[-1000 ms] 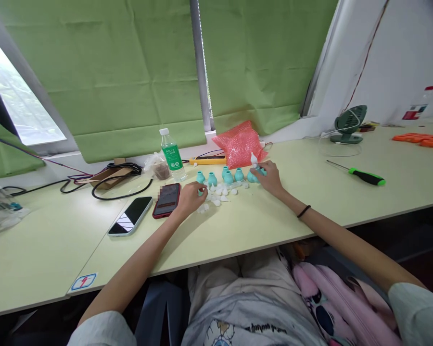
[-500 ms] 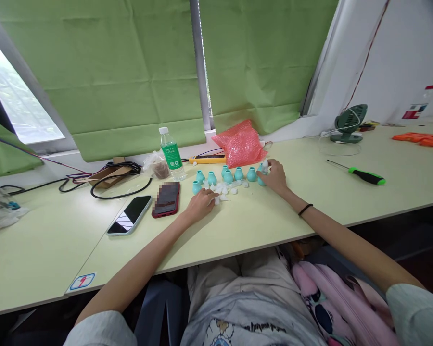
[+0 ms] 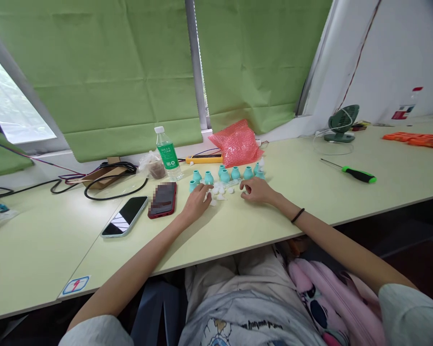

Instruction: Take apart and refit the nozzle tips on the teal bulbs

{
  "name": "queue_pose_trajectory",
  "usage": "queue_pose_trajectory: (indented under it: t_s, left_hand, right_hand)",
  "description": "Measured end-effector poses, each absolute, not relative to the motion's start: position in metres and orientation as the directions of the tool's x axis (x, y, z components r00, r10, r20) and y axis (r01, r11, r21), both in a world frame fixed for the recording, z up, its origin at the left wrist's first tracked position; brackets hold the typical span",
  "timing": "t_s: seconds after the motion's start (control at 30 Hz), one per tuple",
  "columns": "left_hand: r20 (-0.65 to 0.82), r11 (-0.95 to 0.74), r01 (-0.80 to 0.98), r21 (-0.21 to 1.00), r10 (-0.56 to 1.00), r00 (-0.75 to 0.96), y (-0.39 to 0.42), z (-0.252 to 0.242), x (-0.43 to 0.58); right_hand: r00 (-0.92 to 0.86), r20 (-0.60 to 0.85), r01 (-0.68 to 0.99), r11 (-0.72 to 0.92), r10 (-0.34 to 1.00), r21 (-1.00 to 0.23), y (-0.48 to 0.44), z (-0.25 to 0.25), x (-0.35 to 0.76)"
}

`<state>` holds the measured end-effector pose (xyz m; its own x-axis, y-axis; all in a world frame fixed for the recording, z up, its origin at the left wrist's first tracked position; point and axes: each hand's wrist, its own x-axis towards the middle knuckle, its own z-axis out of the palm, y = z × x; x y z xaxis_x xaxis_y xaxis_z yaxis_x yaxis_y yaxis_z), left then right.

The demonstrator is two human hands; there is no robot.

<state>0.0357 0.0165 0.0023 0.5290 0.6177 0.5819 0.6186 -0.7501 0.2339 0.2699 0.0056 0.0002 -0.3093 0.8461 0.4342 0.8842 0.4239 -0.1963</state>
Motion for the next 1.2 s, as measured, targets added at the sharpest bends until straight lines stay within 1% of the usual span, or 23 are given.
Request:
queue_pose_trajectory:
  t_s: [0.07, 0.13, 0.23, 0.3, 0.43, 0.5, 0.6, 0.67, 0.77, 0.83, 0.9, 1.0, 1.2]
  left_hand:
    - [0.607, -0.771, 0.534, 0.347, 0.619, 0.498, 0.011, 0.005, 0.038]
    - [0.591, -0.762, 0.455, 0.461, 0.646, 0.483, 0.005, 0.007, 0.042]
    - [0.482, -0.711, 0.376, 0.594, 0.689, 0.541, -0.002, 0.005, 0.046]
    - [0.423, -0.686, 0.353, 0.636, 0.693, 0.584, -0.004, 0.002, 0.048]
    - [0.391, -0.686, 0.373, 0.625, 0.688, 0.612, -0.001, -0.005, 0.050]
    - [0.381, -0.692, 0.401, 0.601, 0.689, 0.617, 0.001, -0.008, 0.049]
    - [0.369, -0.696, 0.435, 0.572, 0.691, 0.621, 0.003, -0.011, 0.049]
    - [0.367, -0.703, 0.445, 0.555, 0.687, 0.627, 0.004, -0.012, 0.050]
    - [0.363, -0.702, 0.460, 0.544, 0.691, 0.625, 0.002, -0.011, 0.051]
    - [0.368, -0.695, 0.460, 0.552, 0.698, 0.614, 0.000, -0.010, 0.052]
    - [0.374, -0.687, 0.451, 0.569, 0.705, 0.602, -0.001, -0.009, 0.052]
    - [0.367, -0.673, 0.442, 0.594, 0.715, 0.596, -0.003, -0.008, 0.052]
    - [0.364, -0.666, 0.419, 0.617, 0.713, 0.599, -0.002, -0.009, 0.051]
  right_hand:
    - [-0.286, 0.390, 0.895, 0.390, 0.875, -0.218, 0.006, 0.002, 0.273]
    - [-0.270, 0.357, 0.903, 0.364, 0.894, -0.228, 0.006, 0.003, 0.276]
    - [-0.300, 0.320, 0.893, 0.382, 0.899, -0.237, 0.008, 0.002, 0.278]
    - [-0.344, 0.313, 0.866, 0.428, 0.885, -0.258, 0.010, 0.000, 0.279]
    - [-0.386, 0.342, 0.797, 0.497, 0.857, -0.344, 0.010, -0.003, 0.279]
    - [-0.394, 0.361, 0.739, 0.525, 0.845, -0.423, 0.010, -0.003, 0.277]
    - [-0.438, 0.355, 0.573, 0.561, 0.826, -0.598, 0.008, -0.003, 0.271]
    - [-0.484, 0.331, 0.442, 0.553, 0.810, -0.706, 0.007, -0.002, 0.264]
    - [-0.520, 0.321, 0.293, 0.518, 0.792, -0.804, 0.005, 0.001, 0.251]
    - [-0.537, 0.329, 0.232, 0.512, 0.777, -0.827, 0.004, 0.003, 0.242]
    - [-0.559, 0.327, 0.214, 0.514, 0.762, -0.831, 0.004, 0.004, 0.234]
    - [-0.559, 0.322, 0.245, 0.524, 0.764, -0.816, 0.005, 0.002, 0.230]
    - [-0.481, 0.361, 0.324, 0.545, 0.799, -0.774, 0.010, -0.008, 0.235]
